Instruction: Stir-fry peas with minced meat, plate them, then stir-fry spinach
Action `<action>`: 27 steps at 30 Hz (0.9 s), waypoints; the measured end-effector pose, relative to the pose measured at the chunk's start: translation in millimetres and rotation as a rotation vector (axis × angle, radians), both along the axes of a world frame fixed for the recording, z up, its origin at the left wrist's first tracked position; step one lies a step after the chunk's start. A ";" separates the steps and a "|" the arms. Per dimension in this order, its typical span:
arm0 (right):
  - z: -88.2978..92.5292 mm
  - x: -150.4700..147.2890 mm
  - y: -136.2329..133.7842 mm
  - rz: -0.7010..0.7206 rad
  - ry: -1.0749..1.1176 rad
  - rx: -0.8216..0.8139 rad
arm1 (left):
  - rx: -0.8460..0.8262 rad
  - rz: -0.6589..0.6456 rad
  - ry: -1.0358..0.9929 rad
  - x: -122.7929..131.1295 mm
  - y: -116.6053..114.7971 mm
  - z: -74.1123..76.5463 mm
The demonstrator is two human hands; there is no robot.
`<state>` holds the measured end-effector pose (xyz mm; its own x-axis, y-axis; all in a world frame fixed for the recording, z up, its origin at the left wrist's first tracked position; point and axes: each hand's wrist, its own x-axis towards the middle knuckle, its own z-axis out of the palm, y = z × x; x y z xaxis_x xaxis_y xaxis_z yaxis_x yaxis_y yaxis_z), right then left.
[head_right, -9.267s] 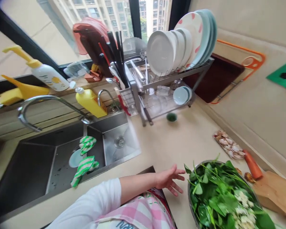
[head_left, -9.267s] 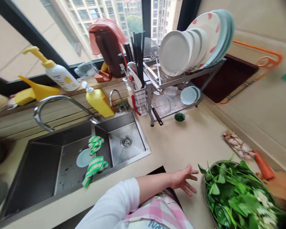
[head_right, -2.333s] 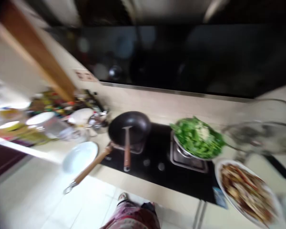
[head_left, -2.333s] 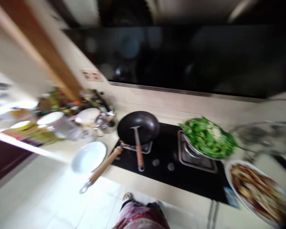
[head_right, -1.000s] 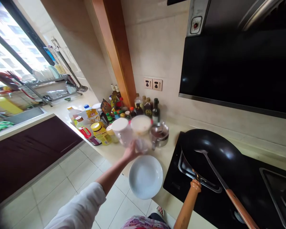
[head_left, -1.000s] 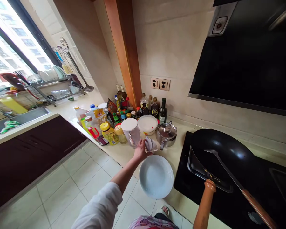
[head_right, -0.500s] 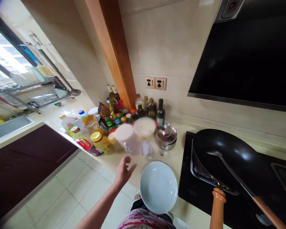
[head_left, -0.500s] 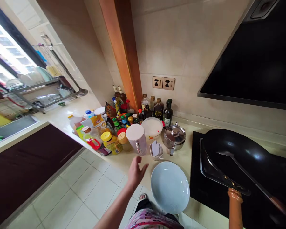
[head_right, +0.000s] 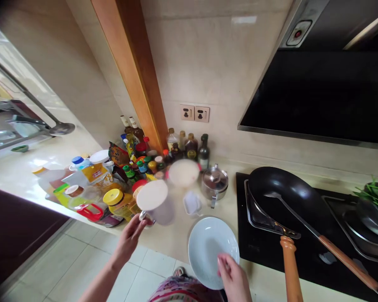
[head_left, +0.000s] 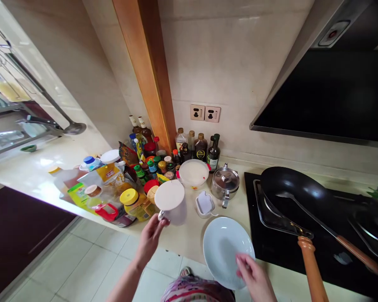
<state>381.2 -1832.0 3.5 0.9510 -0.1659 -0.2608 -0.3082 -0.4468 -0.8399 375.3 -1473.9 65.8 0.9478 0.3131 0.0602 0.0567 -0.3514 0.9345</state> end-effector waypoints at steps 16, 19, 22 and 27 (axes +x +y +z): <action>-3.8 169.4 94.6 0.113 -0.044 -0.680 | 0.107 0.172 0.051 -55.6 55.4 -2.4; -0.7 190.1 93.5 0.102 -0.013 -0.736 | 0.166 0.138 0.056 -55.0 59.3 -3.1; 5.0 208.1 86.3 0.088 0.026 -0.758 | 0.223 0.114 0.071 -60.4 69.0 4.8; 23.1 217.6 69.9 0.114 0.046 -0.714 | 0.289 0.248 -0.029 -50.4 91.6 55.8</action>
<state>598.8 -1762.1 26.6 0.9631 -0.2114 -0.1662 -0.2554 -0.9130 -0.3182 324.9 -1382.3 121.6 0.8422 0.4988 0.2049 0.1483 -0.5796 0.8013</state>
